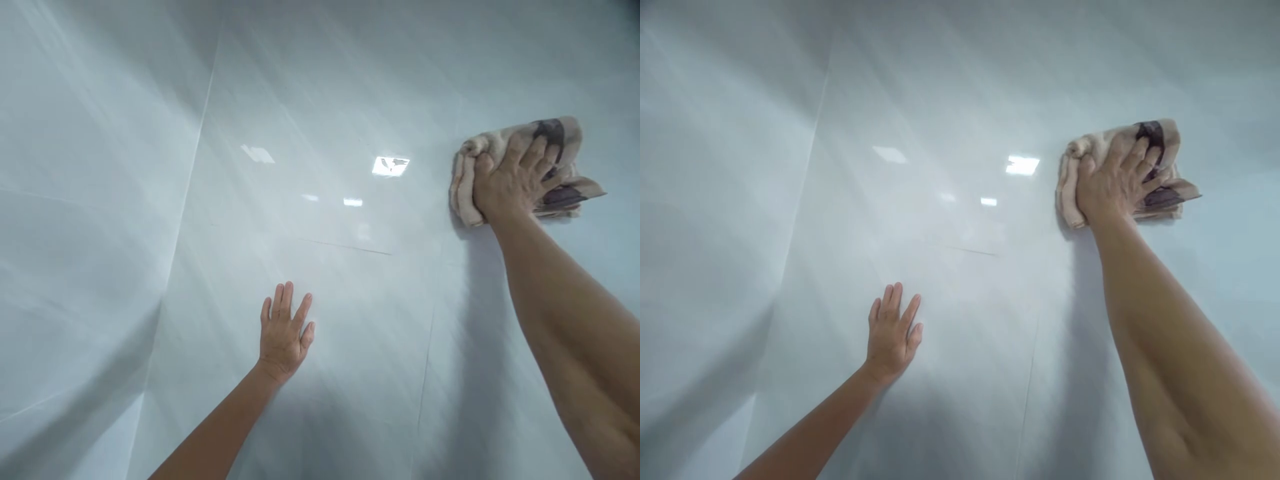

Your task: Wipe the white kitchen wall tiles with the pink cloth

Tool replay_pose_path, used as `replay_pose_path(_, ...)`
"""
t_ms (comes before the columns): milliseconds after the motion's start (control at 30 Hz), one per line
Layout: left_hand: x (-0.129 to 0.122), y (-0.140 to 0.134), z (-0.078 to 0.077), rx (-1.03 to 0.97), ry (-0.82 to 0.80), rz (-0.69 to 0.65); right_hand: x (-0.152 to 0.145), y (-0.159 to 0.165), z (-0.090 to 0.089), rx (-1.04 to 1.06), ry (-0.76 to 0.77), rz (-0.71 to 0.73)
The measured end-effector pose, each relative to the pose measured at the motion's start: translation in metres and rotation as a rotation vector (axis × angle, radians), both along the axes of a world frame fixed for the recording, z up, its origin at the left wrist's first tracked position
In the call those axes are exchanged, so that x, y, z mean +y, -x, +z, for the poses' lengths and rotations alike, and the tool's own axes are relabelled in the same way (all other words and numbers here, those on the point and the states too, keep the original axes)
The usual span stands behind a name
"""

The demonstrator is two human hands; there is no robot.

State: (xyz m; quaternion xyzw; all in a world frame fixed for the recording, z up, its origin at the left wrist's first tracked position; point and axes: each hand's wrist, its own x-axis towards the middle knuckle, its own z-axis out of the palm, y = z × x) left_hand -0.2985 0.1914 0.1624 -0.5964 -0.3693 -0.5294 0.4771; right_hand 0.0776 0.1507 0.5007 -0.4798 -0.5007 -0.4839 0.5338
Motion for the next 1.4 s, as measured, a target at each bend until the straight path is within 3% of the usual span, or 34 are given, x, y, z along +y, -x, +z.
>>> replay_pose_path(100, -0.001, 0.000, 0.001, 0.004, 0.000, 0.006, 0.002, 0.040, -0.021, 0.091, -0.041, 0.104)
replay_pose_path(200, -0.001, 0.001, 0.002, 0.011, 0.001, 0.007, 0.003, 0.099, -0.057, -0.172, 0.019, 0.150)
replay_pose_path(333, -0.001, 0.002, 0.003, 0.021, -0.005, 0.006, 0.009, 0.159, -0.131, -0.567, 0.116, 0.223)
replay_pose_path(433, 0.000, 0.003, 0.003, 0.023, -0.002, 0.001, 0.012, 0.171, -0.184, -0.830, 0.184, 0.280)
replay_pose_path(500, 0.001, 0.003, 0.003, 0.027, -0.006, -0.006, 0.011, 0.160, -0.205, -0.965, 0.216, 0.309)
replay_pose_path(567, 0.002, 0.004, 0.003, 0.025, -0.006, -0.005, 0.006, 0.138, -0.209, -0.990, 0.237, 0.304)
replay_pose_path(633, 0.003, 0.004, 0.004, 0.020, 0.006, 0.001, 0.000, 0.107, -0.200, -0.891, 0.251, 0.252)
replay_pose_path(800, 0.004, 0.003, 0.005, 0.018, 0.018, -0.011, -0.013, -0.001, -0.170, -0.399, 0.146, 0.038)
replay_pose_path(933, 0.005, 0.001, 0.006, 0.003, 0.015, -0.021, -0.023, -0.080, -0.169, 0.020, 0.045, -0.006)
replay_pose_path(1000, 0.005, 0.000, 0.006, -0.002, 0.021, -0.029, -0.026, -0.095, -0.175, 0.194, 0.055, 0.010)
replay_pose_path(1100, 0.005, 0.000, 0.006, -0.009, 0.033, -0.043, -0.023, -0.077, -0.193, 0.271, 0.058, -0.012)
replay_pose_path(1167, 0.006, 0.000, 0.006, -0.013, 0.037, -0.052, -0.018, -0.046, -0.217, 0.176, 0.041, -0.053)
replay_pose_path(1233, 0.007, 0.001, 0.005, -0.013, 0.035, -0.063, -0.014, -0.012, -0.254, 0.015, 0.045, -0.078)
replay_pose_path(1300, 0.009, 0.002, 0.005, -0.015, 0.025, -0.069, -0.013, 0.017, -0.304, -0.138, 0.077, -0.064)
replay_pose_path(1400, 0.011, 0.003, 0.005, -0.021, 0.024, -0.065, -0.017, 0.046, -0.395, -0.271, 0.132, 0.050)
